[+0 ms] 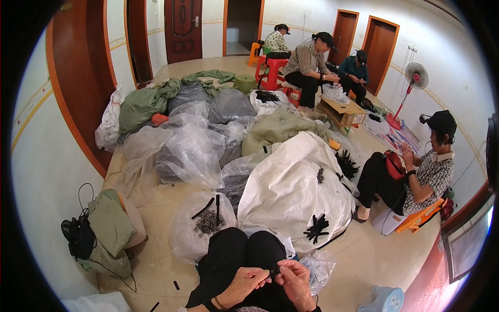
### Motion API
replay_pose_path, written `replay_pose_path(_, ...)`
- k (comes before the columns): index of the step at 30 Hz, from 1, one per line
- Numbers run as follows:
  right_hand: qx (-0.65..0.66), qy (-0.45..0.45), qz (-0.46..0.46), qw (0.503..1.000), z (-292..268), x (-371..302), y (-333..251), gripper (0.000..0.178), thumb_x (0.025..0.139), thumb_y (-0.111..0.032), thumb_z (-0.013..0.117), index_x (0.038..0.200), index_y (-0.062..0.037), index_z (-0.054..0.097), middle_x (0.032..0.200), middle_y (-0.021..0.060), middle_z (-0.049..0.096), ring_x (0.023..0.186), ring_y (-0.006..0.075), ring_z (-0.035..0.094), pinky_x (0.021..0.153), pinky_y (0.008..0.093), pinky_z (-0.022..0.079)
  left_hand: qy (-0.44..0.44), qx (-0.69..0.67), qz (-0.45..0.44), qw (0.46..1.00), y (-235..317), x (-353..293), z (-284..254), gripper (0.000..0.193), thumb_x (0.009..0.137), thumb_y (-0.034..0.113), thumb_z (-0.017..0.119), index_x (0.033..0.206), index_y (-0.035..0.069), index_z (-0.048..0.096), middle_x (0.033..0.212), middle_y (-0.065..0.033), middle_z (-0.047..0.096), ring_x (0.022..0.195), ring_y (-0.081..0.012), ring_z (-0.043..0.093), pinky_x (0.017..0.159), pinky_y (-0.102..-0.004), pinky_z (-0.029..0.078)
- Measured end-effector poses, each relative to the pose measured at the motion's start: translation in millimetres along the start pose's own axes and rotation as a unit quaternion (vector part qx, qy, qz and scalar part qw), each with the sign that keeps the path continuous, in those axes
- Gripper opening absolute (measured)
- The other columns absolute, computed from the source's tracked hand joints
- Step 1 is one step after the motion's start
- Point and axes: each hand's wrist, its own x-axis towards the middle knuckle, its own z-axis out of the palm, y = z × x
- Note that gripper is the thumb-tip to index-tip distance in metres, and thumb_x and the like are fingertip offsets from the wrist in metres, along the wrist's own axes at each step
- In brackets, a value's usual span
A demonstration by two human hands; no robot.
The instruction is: Manually assembling buckles and small fasteners onto black shoe straps.
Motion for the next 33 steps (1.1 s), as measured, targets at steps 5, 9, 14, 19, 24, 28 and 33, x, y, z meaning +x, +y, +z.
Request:
replay_pose_path(5, -0.01, -0.001, -0.019, 1.0, -0.5, 0.9, -0.5, 0.019, 0.092, -0.003, 0.061, 0.109, 0.0036, 0.062, 0.074, 0.0094, 0.064, 0.057, 0.0156, 0.056, 0.055, 0.0286, 0.044, 0.003, 0.006, 0.0, 1.0, -3.1, -1.0, 0.6, 0.032, 0.093, 0.024, 0.062, 0.074, -0.002, 0.068, 0.065, 0.0005, 0.06, 0.058, -0.0048, 0.05, 0.052, -0.0198, 0.038)
replay_pose_path(9, 0.026, -0.066, 0.026, 0.997, 10.3, -3.0, -10.5, 0.027, 0.093, -0.01, 0.062, 0.116, 0.0037, 0.058, 0.074, 0.0101, 0.064, 0.059, 0.0156, 0.056, 0.056, 0.0293, 0.045, 0.032, 0.02, 0.012, 0.999, -6.2, 2.9, -3.3, 0.025, 0.092, 0.018, 0.063, 0.078, -0.001, 0.07, 0.067, -0.0003, 0.062, 0.059, -0.005, 0.052, 0.053, -0.0195, 0.039)
replay_pose_path(14, -0.089, -0.047, 0.038, 0.994, 18.1, -3.0, -7.0, 0.03, 0.092, -0.015, 0.066, 0.115, 0.0038, 0.058, 0.072, 0.0076, 0.061, 0.057, 0.0142, 0.054, 0.054, 0.0274, 0.045, 0.048, 0.128, 0.077, 0.988, -5.7, 1.0, 0.4, 0.027, 0.09, 0.023, 0.065, 0.079, -0.001, 0.07, 0.061, -0.0003, 0.059, 0.055, -0.0051, 0.051, 0.049, -0.0221, 0.039)
replay_pose_path(19, -0.088, -0.024, 0.055, 0.994, 11.1, -1.5, 0.4, 0.018, 0.091, -0.008, 0.066, 0.106, 0.0024, 0.063, 0.071, 0.006, 0.06, 0.056, 0.0123, 0.053, 0.051, 0.0248, 0.042, 0.031, 0.092, 0.074, 0.993, -10.2, -1.3, 1.3, 0.029, 0.092, 0.026, 0.063, 0.084, -0.001, 0.07, 0.063, -0.0014, 0.061, 0.059, -0.0061, 0.054, 0.053, -0.0215, 0.043)
replay_pose_path(24, -0.121, -0.023, 0.029, 0.992, 11.9, -4.9, -1.1, 0.01, 0.092, -0.006, 0.064, 0.099, 0.0014, 0.065, 0.07, 0.0048, 0.059, 0.056, 0.0104, 0.052, 0.05, 0.0241, 0.041, -0.038, 0.048, -0.011, 0.998, -7.3, 3.4, -11.9, 0.029, 0.094, 0.027, 0.063, 0.085, -0.001, 0.069, 0.07, -0.0008, 0.062, 0.065, -0.0061, 0.055, 0.06, -0.0203, 0.045)
replay_pose_path(28, -0.098, -0.046, 0.032, 0.994, 10.3, -4.5, -5.3, 0.009, 0.092, -0.005, 0.063, 0.097, 0.0011, 0.066, 0.069, 0.0036, 0.059, 0.056, 0.0099, 0.051, 0.05, 0.0232, 0.04, -0.084, 0.007, -0.049, 0.995, 4.3, -1.9, -9.1, 0.028, 0.095, 0.024, 0.062, 0.086, -0.002, 0.068, 0.073, -0.0006, 0.061, 0.067, -0.0068, 0.056, 0.064, -0.0203, 0.046)
replay_pose_path(33, -0.062, -0.059, 0.057, 0.995, 1.2, 1.3, -2.4, 0.009, 0.092, -0.005, 0.063, 0.096, 0.0015, 0.067, 0.072, 0.0038, 0.06, 0.057, 0.0097, 0.052, 0.051, 0.0213, 0.041, -0.126, 0.018, -0.059, 0.99, 4.5, 3.8, -10.6, 0.025, 0.095, 0.02, 0.062, 0.09, -0.003, 0.069, 0.075, -0.0022, 0.064, 0.069, -0.0076, 0.058, 0.066, -0.0208, 0.048)
